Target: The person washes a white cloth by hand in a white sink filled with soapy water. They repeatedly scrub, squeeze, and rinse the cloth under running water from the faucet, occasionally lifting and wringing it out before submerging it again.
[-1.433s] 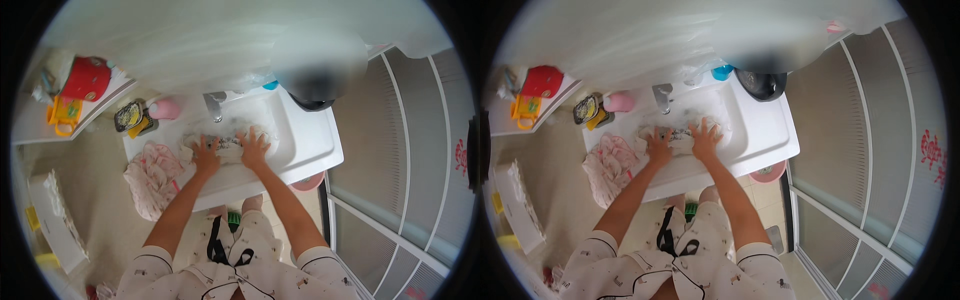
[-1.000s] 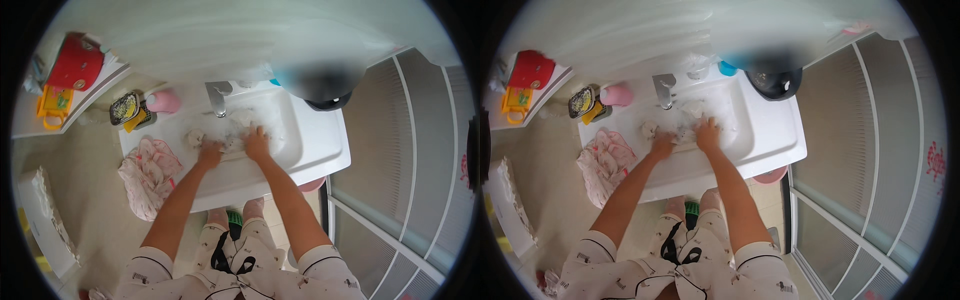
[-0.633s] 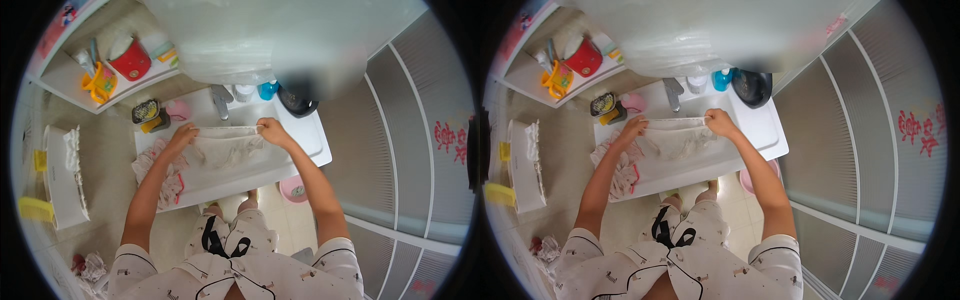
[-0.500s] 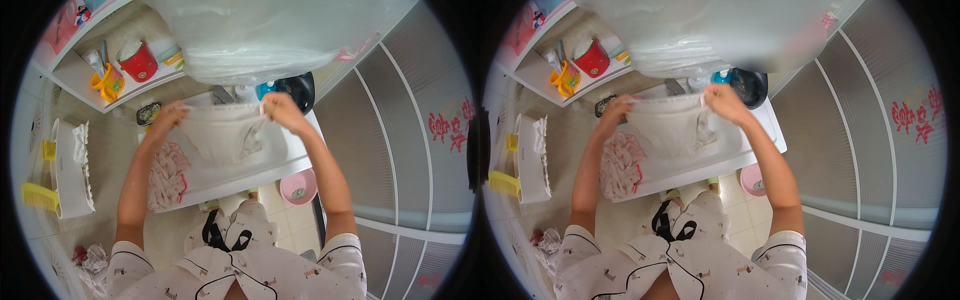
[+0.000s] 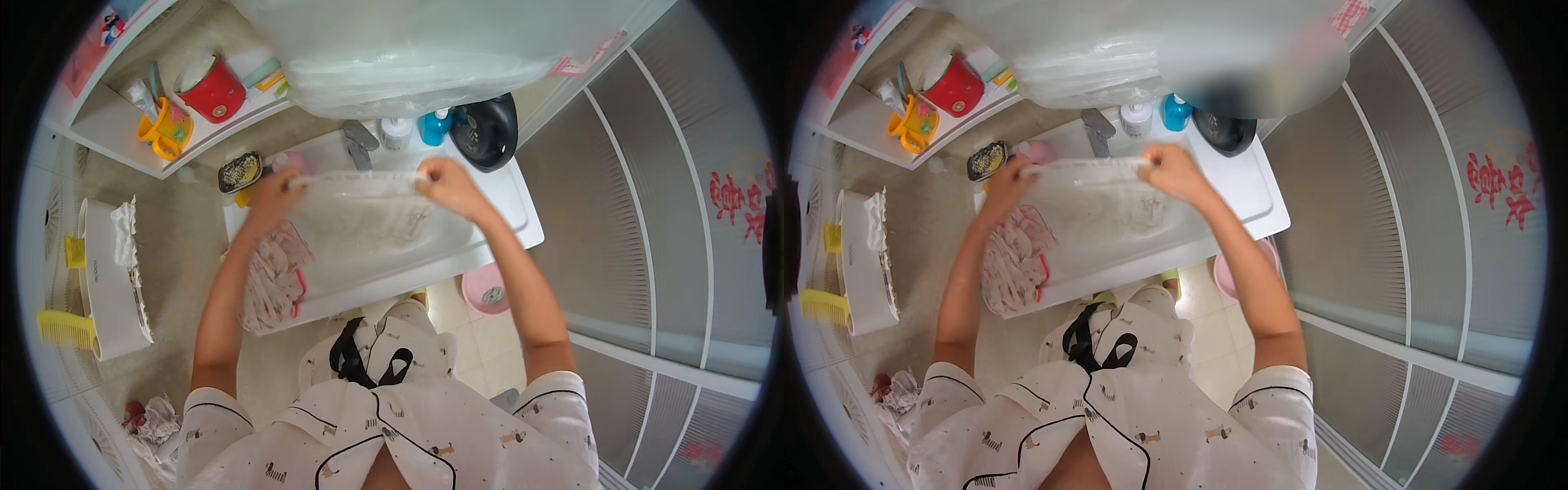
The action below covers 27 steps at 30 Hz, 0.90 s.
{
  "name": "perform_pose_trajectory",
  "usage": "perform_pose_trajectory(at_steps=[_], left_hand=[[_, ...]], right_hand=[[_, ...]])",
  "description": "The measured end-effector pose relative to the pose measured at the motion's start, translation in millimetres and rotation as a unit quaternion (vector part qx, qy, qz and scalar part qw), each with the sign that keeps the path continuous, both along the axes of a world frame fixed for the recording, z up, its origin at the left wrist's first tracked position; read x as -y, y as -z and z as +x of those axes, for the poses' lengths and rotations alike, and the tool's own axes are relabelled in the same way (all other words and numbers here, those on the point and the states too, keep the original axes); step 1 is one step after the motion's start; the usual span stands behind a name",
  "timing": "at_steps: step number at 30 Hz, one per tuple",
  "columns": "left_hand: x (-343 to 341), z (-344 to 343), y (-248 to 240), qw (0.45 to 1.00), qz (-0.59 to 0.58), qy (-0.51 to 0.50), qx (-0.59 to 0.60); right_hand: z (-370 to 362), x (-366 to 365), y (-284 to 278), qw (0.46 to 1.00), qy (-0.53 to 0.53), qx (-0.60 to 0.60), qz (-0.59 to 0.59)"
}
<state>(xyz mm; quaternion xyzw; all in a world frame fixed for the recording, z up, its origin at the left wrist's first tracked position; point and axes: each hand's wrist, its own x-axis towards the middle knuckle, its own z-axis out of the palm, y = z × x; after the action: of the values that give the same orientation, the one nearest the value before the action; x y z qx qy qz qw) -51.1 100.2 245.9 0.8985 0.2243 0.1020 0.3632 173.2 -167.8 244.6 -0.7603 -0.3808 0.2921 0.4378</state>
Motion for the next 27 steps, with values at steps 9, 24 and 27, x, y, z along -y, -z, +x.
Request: perform_pose_trajectory(at_steps=[9,24,27], left_hand=[[13.7,-38.5,231.1,0.939,-0.189,0.046,-0.284],[-15.2,-27.9,-128.2,0.967,-0.219,0.03,0.127],[-8.0,-30.1,-166.0,0.971,-0.171,0.042,0.165]], right_hand=[[-21.5,13.6,232.9,0.975,0.008,0.025,-0.22],[-6.6,5.7,-142.2,0.987,-0.095,-0.043,0.125],[-22.9,15.2,-179.1,0.985,-0.074,0.041,0.15]])
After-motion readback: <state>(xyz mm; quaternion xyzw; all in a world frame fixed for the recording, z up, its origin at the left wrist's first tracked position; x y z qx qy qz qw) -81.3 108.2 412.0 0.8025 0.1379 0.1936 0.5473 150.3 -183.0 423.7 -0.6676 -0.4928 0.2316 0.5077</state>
